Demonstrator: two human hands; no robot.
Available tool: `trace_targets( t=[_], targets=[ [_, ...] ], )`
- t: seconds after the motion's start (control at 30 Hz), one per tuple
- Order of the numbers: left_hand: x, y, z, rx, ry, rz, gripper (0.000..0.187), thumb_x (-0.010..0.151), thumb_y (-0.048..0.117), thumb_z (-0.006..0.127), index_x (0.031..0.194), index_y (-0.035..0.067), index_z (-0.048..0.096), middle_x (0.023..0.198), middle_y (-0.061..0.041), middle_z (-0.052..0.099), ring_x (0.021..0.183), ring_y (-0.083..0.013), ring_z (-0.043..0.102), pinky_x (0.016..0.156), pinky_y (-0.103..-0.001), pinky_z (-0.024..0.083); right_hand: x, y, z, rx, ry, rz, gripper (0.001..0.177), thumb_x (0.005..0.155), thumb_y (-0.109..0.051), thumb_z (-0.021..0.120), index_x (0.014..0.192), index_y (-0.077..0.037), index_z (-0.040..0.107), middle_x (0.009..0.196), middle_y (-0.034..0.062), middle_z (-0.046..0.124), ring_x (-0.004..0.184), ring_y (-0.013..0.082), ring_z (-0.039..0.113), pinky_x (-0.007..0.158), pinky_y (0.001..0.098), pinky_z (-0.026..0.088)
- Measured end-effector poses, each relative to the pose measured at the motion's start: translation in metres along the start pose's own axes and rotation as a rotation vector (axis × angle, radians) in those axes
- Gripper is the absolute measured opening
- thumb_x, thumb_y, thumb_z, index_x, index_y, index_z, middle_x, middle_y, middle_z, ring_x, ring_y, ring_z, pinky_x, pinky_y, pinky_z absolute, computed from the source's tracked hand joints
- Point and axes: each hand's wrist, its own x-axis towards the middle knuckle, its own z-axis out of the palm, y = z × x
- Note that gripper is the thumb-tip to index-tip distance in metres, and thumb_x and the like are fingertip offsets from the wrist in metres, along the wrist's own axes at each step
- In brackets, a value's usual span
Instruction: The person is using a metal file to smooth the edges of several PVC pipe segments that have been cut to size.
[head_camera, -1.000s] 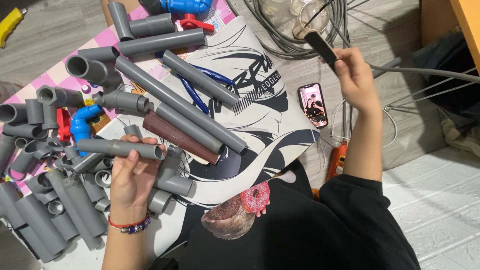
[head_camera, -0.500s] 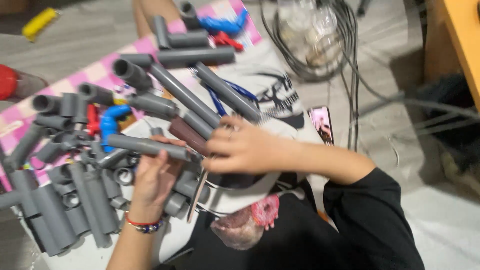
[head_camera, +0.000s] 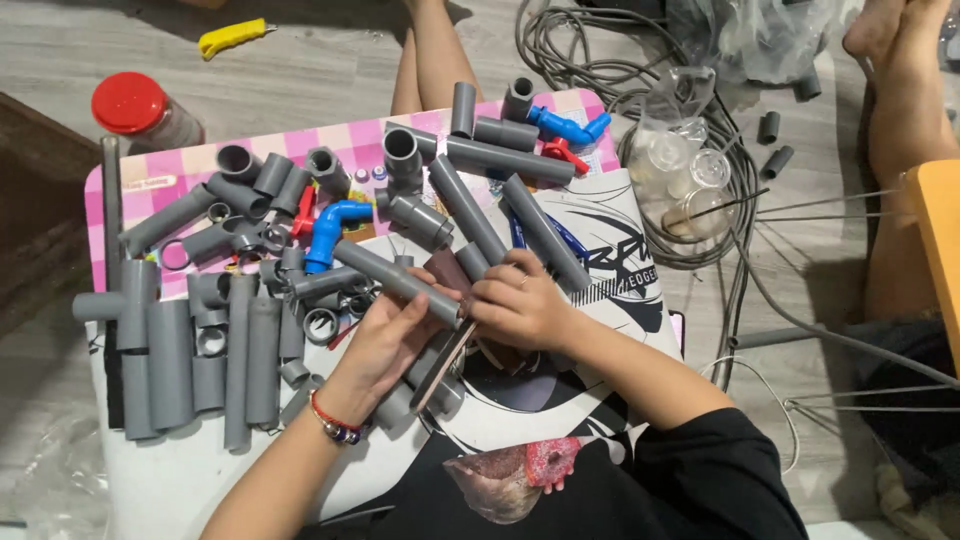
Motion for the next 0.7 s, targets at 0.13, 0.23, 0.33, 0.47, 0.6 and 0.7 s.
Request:
trace_targets(
  t=[0.13, 0.23, 0.33, 0.47, 0.6, 0.7],
  targets=[
    [-0.002, 0.001, 0.000, 0.006, -0.014, 0.027, 0.025, 0.083, 0.017, 0.052, 0.104, 0.009, 0.041, 0.096, -0.016, 0.061, 0.092, -0.0200, 0.058, 0.080, -0.033, 0.044, -0.006, 0.008, -0.003, -0.026, 0.031, 0.028, 0.024, 0.087, -0.031, 0.050, 0.073, -0.012, 0.057, 0.073, 0.0063, 0.057, 0.063, 0.0226, 0.053, 0.069, 0.0417, 0.039],
    [-0.002, 0.001, 0.002, 0.000, -0.008, 0.020, 0.025, 0.082, 0.015, 0.053, 0.103, 0.008, 0.041, 0.096, -0.019, 0.060, 0.092, -0.0221, 0.058, 0.082, -0.034, 0.044, 0.002, -0.003, -0.001, -0.031, 0.057, 0.024, 0.026, 0.088, -0.030, 0.047, 0.073, -0.011, 0.056, 0.070, 0.0065, 0.054, 0.061, 0.0226, 0.051, 0.069, 0.0420, 0.037],
    [-0.003, 0.001, 0.004, 0.063, 0.010, 0.049, 0.025, 0.081, 0.013, 0.055, 0.102, 0.007, 0.041, 0.097, -0.020, 0.060, 0.092, -0.0200, 0.058, 0.083, -0.032, 0.044, 0.001, -0.010, 0.002, -0.066, 0.058, -0.004, 0.022, 0.086, -0.029, 0.052, 0.070, -0.015, 0.056, 0.067, 0.0015, 0.055, 0.059, 0.0177, 0.051, 0.071, 0.0416, 0.038],
    [-0.002, 0.004, 0.004, 0.014, 0.067, 0.038, 0.025, 0.082, 0.014, 0.053, 0.102, 0.009, 0.040, 0.101, -0.019, 0.060, 0.093, -0.0196, 0.057, 0.083, -0.033, 0.044, 0.005, 0.009, -0.007, -0.095, 0.112, 0.065, 0.027, 0.086, -0.034, 0.052, 0.070, -0.013, 0.057, 0.066, 0.0033, 0.055, 0.057, 0.0196, 0.050, 0.069, 0.0411, 0.034],
    [-0.003, 0.004, 0.005, -0.020, 0.054, 0.078, 0.022, 0.082, 0.010, 0.053, 0.099, 0.007, 0.040, 0.100, -0.023, 0.059, 0.093, -0.0257, 0.058, 0.084, -0.038, 0.045, -0.002, -0.004, 0.005, -0.050, 0.066, 0.083, 0.025, 0.084, -0.034, 0.055, 0.069, -0.014, 0.059, 0.066, 0.0011, 0.057, 0.059, 0.0171, 0.050, 0.071, 0.0404, 0.033],
    [-0.004, 0.000, 0.004, 0.012, 0.018, 0.093, 0.021, 0.083, 0.011, 0.053, 0.099, 0.007, 0.040, 0.101, -0.024, 0.059, 0.093, -0.0245, 0.057, 0.084, -0.036, 0.044, -0.004, 0.001, 0.003, -0.065, 0.069, 0.051, 0.027, 0.086, -0.034, 0.051, 0.068, -0.015, 0.058, 0.066, 0.0018, 0.056, 0.059, 0.0180, 0.050, 0.071, 0.0405, 0.034]
  ],
)
